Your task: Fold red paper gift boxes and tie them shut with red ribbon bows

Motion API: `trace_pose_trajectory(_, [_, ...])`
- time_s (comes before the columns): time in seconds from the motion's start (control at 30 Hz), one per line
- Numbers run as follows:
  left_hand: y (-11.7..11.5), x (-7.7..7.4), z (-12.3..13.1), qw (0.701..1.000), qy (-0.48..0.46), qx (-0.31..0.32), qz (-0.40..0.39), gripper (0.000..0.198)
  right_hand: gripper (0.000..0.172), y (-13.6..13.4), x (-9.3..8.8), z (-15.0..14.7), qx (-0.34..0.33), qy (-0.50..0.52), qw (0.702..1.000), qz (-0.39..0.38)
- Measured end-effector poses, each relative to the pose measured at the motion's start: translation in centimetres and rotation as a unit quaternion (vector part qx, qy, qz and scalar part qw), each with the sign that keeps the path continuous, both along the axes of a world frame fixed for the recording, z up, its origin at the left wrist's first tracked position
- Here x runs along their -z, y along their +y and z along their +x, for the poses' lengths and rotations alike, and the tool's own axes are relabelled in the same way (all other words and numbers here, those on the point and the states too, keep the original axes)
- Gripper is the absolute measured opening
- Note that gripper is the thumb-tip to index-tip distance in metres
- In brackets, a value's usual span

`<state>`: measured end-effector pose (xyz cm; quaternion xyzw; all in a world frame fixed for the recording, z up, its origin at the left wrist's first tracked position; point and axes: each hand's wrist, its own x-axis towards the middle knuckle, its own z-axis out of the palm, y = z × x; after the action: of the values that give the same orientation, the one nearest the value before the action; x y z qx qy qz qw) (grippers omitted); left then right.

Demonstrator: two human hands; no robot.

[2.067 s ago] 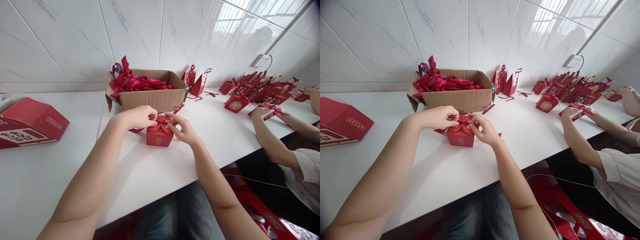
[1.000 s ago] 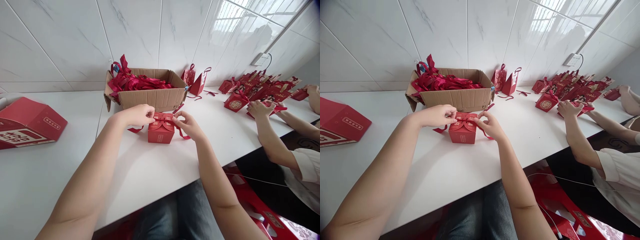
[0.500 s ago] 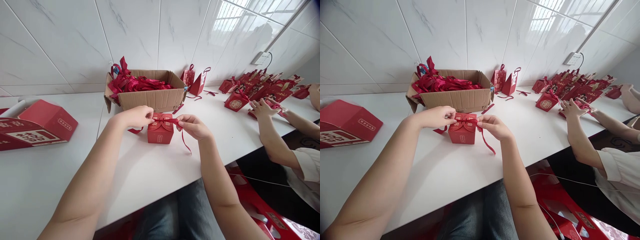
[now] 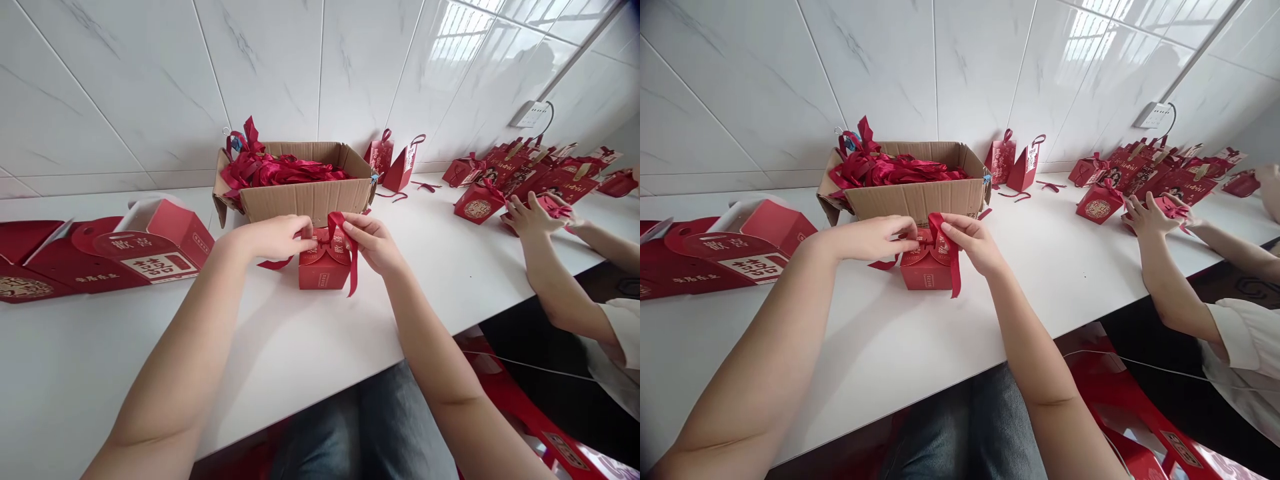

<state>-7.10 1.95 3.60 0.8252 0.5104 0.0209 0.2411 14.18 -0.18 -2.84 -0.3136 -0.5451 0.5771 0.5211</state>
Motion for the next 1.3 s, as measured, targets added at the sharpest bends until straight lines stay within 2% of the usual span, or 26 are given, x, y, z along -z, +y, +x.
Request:
trace_pose_trajectory(0.13, [-1.0,-0.4,1.4,0.985,-0.150,-0.035,0.079,0.044,0.035,-0.5,0.5,0.1,-0.010,-0.020,0.999,0.032])
trace_pose_trajectory(0.2, [-1.4,-0.3,2.2,0.972,-0.217,-0.025,0.087,0.038,0.039,-0.7,0.3,0.0,-0.010,-0.032,0.998,0.047])
trace_pose_trajectory(0.3, [-1.6,0.0,3.0,0.961,-0.258,-0.017,0.094,0.028,0.040,-1.0,-0.1,-0.3,0.004,-0.048,0.997,0.069])
trace_pose_trajectory(0.47, [-1.5,0.2,3.1,0.953,-0.275,-0.050,0.115,0.020,0.033,-1.0,0.3,-0.7,0.079,-0.069,0.991,0.084])
trace_pose_trajectory(0.67, [-1.6,-0.1,3.0,0.955,-0.270,-0.032,0.121,0.025,0.037,-0.6,0.8,-1.2,0.168,-0.149,0.971,0.081])
trace_pose_trajectory(0.9, [-1.5,0.1,3.1,0.955,-0.251,-0.030,0.153,0.028,0.036,-0.9,1.4,-2.3,0.164,-0.100,0.981,0.021])
trace_pose_trajectory(1.07, [-1.4,0.1,3.1,0.940,-0.271,-0.027,0.204,0.023,0.022,-0.8,1.9,-2.5,0.227,-0.120,0.962,0.092])
trace_pose_trajectory(1.3, [-1.5,-0.1,3.1,0.941,-0.272,-0.022,0.202,0.016,0.016,-1.1,1.5,-2.4,0.225,-0.193,0.948,0.112])
